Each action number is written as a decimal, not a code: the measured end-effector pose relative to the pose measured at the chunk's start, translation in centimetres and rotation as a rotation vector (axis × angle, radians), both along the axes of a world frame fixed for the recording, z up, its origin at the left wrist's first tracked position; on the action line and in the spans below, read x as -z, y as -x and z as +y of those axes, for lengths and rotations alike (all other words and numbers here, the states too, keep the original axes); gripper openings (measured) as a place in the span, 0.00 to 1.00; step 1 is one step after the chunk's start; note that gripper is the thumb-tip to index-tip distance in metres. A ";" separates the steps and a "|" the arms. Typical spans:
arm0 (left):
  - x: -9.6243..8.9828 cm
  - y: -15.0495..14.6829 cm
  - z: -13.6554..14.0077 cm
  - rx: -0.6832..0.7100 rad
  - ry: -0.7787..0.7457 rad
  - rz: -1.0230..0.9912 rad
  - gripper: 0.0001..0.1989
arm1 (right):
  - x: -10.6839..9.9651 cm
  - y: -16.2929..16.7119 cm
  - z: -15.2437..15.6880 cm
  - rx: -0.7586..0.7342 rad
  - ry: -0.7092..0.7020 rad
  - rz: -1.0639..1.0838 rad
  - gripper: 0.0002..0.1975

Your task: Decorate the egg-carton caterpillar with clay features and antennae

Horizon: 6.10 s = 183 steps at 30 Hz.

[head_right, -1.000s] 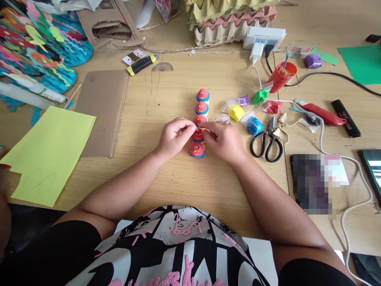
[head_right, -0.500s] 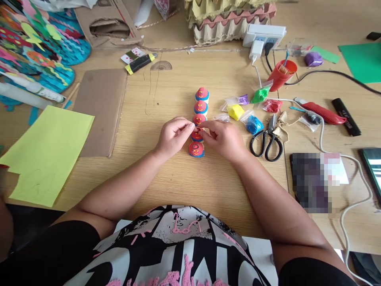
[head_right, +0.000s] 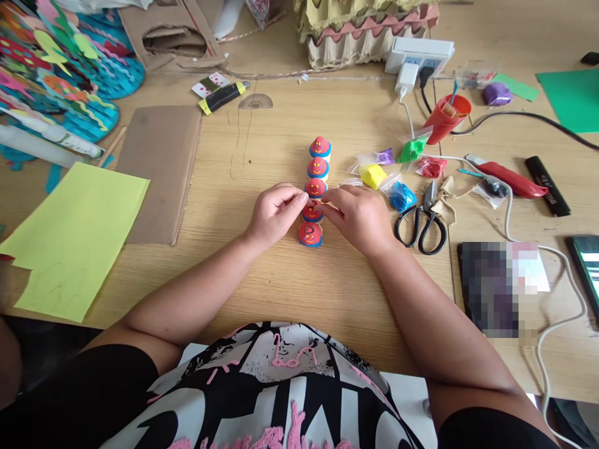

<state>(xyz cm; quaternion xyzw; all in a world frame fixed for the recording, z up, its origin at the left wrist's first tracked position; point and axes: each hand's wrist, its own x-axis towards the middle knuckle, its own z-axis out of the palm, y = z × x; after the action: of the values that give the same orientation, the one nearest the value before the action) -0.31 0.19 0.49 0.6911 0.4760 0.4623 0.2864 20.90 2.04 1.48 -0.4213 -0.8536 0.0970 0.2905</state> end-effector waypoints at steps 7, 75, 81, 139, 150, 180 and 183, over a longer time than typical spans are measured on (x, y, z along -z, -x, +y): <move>0.0 0.1 0.0 0.000 -0.012 0.015 0.18 | -0.2 0.1 0.0 -0.023 -0.046 -0.048 0.16; 0.4 0.3 0.3 0.032 -0.092 0.025 0.15 | 0.1 0.6 0.0 0.081 0.111 0.290 0.25; 0.0 0.7 0.1 0.018 -0.189 0.121 0.26 | -0.1 0.9 -0.4 0.077 0.164 0.372 0.26; -0.1 0.5 -0.4 -0.113 -0.316 0.367 0.32 | -0.8 1.6 -1.1 0.087 0.321 0.273 0.37; 0.0 0.5 -0.3 -0.115 -0.323 0.325 0.24 | -0.9 1.4 0.3 0.064 0.621 0.770 0.40; -0.2 0.3 -0.5 -0.147 -0.455 0.354 0.06 | -3.7 2.2 -1.4 -0.223 0.857 0.852 0.39; -0.2 0.3 -0.4 -0.162 -0.482 0.298 0.08 | -3.4 1.9 -1.3 -0.217 0.889 0.943 0.34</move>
<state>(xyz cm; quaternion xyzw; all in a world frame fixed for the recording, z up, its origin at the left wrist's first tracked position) -0.64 -0.25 0.68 0.7594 0.4427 0.4768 0.0029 18.99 0.75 4.87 -0.3249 -0.5511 0.6434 0.4205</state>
